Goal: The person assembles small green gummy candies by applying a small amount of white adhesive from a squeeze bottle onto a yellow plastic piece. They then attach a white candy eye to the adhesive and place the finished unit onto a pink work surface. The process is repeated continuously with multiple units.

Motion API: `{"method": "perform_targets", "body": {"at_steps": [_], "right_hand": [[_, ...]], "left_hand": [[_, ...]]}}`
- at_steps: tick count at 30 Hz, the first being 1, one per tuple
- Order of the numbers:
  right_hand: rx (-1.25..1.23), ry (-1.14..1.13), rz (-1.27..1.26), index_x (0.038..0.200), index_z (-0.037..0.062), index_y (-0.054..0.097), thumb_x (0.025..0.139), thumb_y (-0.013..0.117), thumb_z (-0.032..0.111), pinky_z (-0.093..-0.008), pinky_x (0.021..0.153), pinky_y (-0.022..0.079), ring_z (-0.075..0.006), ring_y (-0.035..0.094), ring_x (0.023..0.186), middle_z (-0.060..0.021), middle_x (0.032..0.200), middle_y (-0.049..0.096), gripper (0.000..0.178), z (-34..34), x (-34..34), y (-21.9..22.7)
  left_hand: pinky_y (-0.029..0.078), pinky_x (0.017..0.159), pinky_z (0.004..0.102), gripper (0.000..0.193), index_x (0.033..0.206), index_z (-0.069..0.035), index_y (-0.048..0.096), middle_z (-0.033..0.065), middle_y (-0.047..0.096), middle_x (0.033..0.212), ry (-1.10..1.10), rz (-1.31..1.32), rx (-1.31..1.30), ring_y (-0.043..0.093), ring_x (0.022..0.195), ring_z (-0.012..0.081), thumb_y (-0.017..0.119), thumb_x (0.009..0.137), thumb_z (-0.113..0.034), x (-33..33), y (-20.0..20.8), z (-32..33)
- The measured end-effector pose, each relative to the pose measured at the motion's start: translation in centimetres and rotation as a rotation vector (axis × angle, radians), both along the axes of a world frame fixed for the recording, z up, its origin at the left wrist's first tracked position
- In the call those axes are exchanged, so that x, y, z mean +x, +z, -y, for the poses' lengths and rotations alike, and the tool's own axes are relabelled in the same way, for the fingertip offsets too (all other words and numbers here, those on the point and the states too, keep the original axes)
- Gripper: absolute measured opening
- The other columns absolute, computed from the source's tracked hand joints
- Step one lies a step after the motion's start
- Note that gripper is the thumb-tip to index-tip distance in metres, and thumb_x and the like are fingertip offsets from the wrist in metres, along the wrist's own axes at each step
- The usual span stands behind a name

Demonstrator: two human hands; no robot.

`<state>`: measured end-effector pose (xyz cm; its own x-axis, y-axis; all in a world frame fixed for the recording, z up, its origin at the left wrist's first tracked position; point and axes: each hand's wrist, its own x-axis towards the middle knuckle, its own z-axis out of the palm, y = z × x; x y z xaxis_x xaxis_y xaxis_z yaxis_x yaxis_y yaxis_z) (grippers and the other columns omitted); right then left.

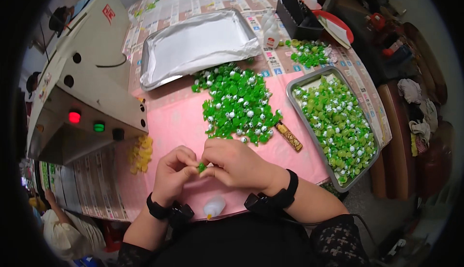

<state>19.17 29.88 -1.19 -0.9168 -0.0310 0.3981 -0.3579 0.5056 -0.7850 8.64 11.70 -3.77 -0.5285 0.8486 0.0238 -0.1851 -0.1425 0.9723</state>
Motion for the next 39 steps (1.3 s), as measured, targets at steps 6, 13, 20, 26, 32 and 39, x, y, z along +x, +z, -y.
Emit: {"method": "perform_targets", "body": {"at_steps": [6,13,20,26,32,39], "right_hand": [[0.021,0.004,-0.015,0.082,0.0050,0.061,0.075,0.076,0.015,-0.0356,0.053,0.039,-0.0256,0.052,0.062,-0.0076,0.071,0.050,0.019,0.0,0.0,0.0],[0.021,0.019,-0.002,0.083,0.0046,0.061,0.075,0.076,0.016,-0.0358,0.055,0.041,-0.0262,0.053,0.064,-0.0080,0.072,0.051,0.020,0.0,0.0,0.0],[0.070,-0.011,-0.028,0.092,0.0043,0.063,0.077,0.074,0.013,-0.0352,0.058,0.044,-0.0267,0.055,0.068,-0.0096,0.078,0.054,0.020,0.1,-0.2,-0.1],[0.017,-0.134,-0.024,0.094,0.0025,0.063,0.077,0.069,0.005,-0.0370,0.064,0.047,-0.0291,0.058,0.074,-0.0117,0.086,0.056,0.019,1.3,-0.3,0.1],[0.018,-0.130,-0.012,0.094,0.0037,0.064,0.074,0.072,0.006,-0.0368,0.064,0.047,-0.0283,0.058,0.073,-0.0111,0.086,0.056,0.022,1.1,-0.1,0.1],[0.078,-0.173,-0.058,0.091,0.0045,0.063,0.070,0.074,0.007,-0.0376,0.063,0.047,-0.0280,0.058,0.073,-0.0095,0.084,0.056,0.023,1.2,-0.1,-0.1]], "left_hand": [[0.046,0.076,0.0255,0.012,0.085,-0.002,0.063,0.0049,0.057,0.092,-0.013,0.016,0.001,0.055,0.084,0.0119,0.071,0.079,0.007,0.1,-0.1,0.1],[0.046,0.076,0.0254,0.012,0.085,-0.002,0.064,0.0045,0.057,0.092,-0.027,0.016,-0.005,0.055,0.084,0.0118,0.071,0.079,0.006,-0.1,0.2,0.1],[0.047,0.078,0.0251,0.012,0.088,-0.002,0.062,0.0042,0.057,0.092,0.017,0.041,0.028,0.056,0.085,0.0117,0.070,0.081,0.005,0.0,0.1,0.1],[0.048,0.081,0.0251,0.014,0.093,-0.002,0.061,0.0037,0.058,0.093,0.119,0.094,0.043,0.057,0.088,0.0113,0.069,0.083,0.004,0.4,0.1,-0.3],[0.050,0.080,0.0242,0.011,0.094,0.000,0.063,0.0044,0.060,0.095,0.105,0.143,0.006,0.059,0.086,0.0108,0.067,0.085,0.005,0.3,0.3,-0.1],[0.049,0.078,0.0235,0.010,0.094,0.000,0.064,0.0048,0.061,0.094,0.102,0.139,0.012,0.059,0.085,0.0104,0.066,0.085,0.005,0.3,0.3,-0.1]]}}
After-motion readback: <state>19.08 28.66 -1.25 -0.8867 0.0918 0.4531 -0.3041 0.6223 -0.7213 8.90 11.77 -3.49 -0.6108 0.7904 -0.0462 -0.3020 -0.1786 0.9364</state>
